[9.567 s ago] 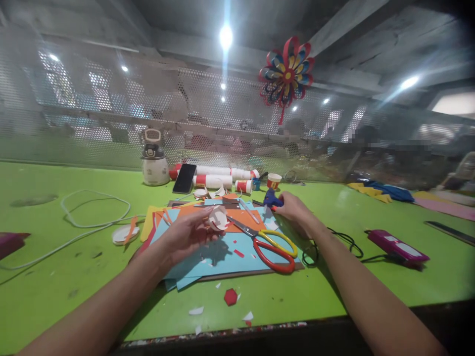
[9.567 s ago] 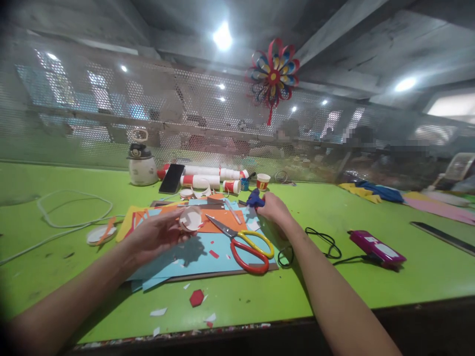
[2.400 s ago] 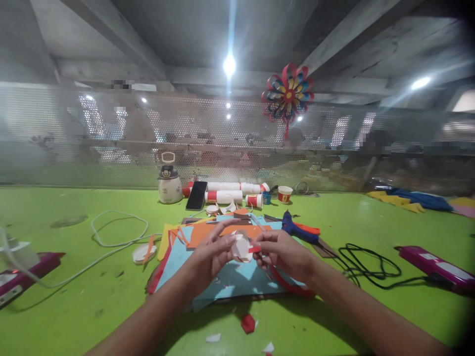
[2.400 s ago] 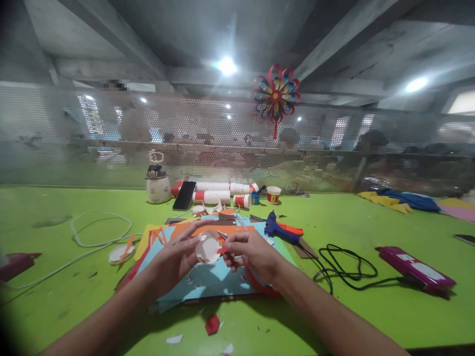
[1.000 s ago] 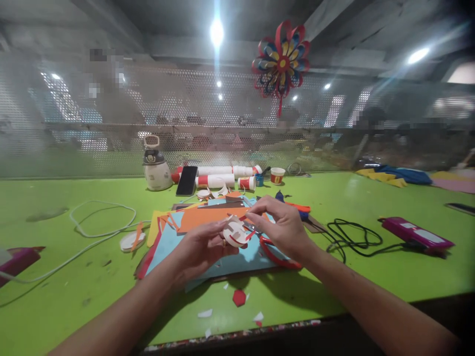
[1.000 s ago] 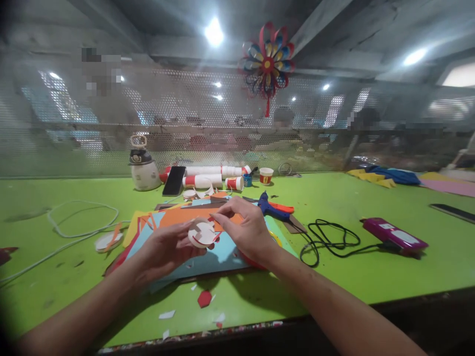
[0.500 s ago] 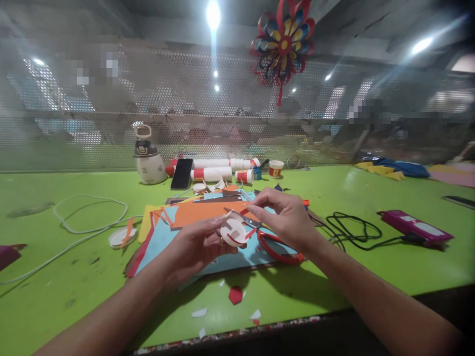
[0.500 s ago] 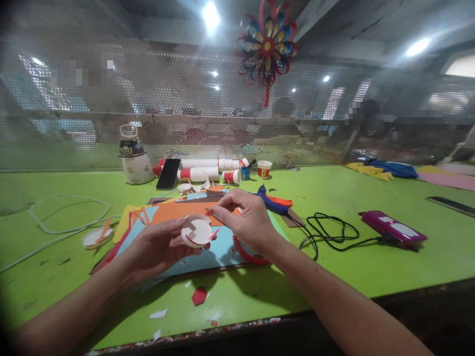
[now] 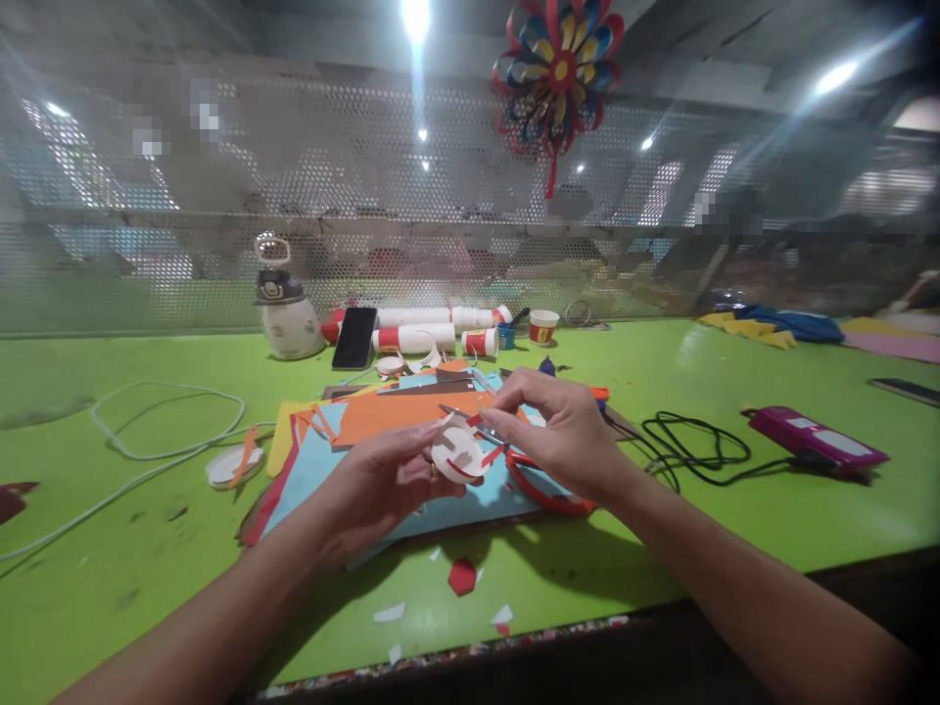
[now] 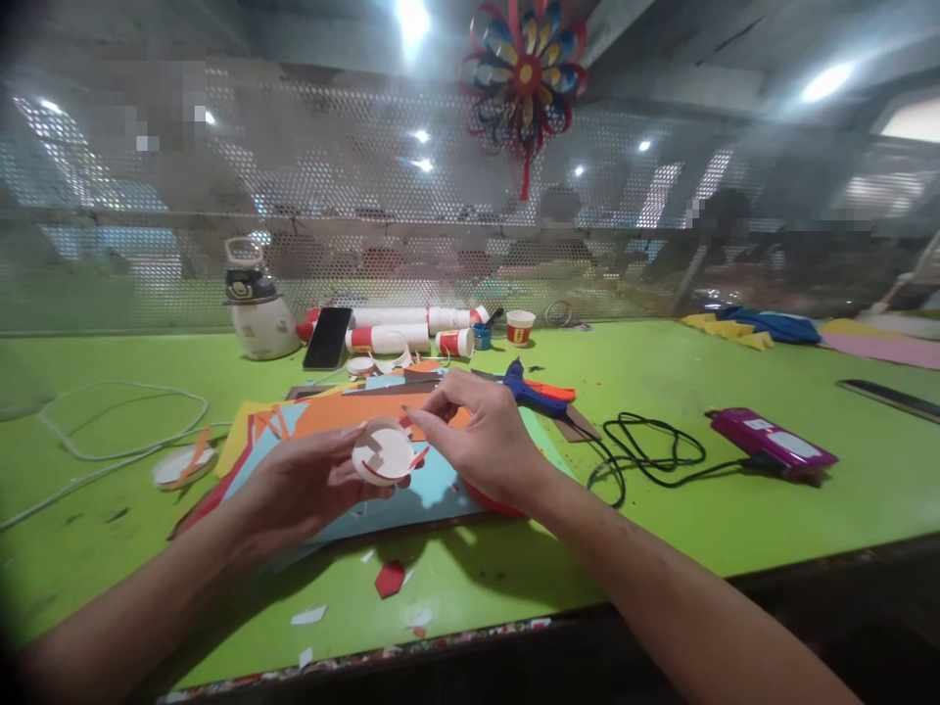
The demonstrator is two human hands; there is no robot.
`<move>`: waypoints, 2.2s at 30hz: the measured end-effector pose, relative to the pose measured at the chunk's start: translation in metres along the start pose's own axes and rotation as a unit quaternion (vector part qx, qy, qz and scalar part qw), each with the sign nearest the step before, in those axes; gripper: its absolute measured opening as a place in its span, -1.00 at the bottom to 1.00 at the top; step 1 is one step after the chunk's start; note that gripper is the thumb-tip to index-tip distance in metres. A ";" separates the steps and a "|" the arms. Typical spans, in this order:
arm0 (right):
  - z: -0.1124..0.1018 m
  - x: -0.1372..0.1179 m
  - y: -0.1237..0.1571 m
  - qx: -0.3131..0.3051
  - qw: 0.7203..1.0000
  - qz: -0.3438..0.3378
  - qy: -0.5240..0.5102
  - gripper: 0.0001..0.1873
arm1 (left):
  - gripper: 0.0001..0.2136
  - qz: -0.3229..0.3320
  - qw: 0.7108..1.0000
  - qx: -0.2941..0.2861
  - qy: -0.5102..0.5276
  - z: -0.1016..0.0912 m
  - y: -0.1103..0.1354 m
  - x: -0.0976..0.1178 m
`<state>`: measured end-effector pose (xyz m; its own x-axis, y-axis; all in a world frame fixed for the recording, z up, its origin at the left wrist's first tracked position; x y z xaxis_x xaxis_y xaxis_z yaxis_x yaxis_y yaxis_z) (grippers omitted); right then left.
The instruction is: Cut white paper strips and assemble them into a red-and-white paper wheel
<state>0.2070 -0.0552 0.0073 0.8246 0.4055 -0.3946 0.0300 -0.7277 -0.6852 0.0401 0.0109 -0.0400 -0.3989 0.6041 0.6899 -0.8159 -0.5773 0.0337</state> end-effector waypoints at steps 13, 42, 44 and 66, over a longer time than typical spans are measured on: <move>0.002 0.000 0.001 -0.009 1.000 -0.003 0.013 -0.81 | -0.76 0.009 1.000 0.004 -0.010 0.001 0.000 0.000; 0.007 0.004 0.002 -0.029 0.998 -0.040 0.045 -0.82 | -0.79 0.008 0.999 -0.008 -0.040 0.006 0.001 -0.002; 0.008 0.004 0.002 -0.035 0.998 -0.036 0.046 -0.83 | -0.79 0.009 0.999 -0.011 -0.042 0.006 0.000 -0.002; -0.003 0.003 -0.003 -0.014 1.000 0.015 0.021 -0.82 | -0.77 0.009 0.999 -0.001 -0.042 0.006 0.001 0.000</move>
<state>0.2113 -0.0530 0.0098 0.8487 0.3599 -0.3876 0.0207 -0.7549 -0.6555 0.0418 0.0074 -0.0356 -0.3770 0.5462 0.7480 -0.8098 -0.5864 0.0200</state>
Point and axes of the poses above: each hand's wrist, its own y-axis away from the middle knuckle, its own z-axis out of the palm, x = y × z, the point moved 2 cm from there along -y, towards the middle knuckle, and after that the axes turned 13 degrees about y, right-handed, at the moved point
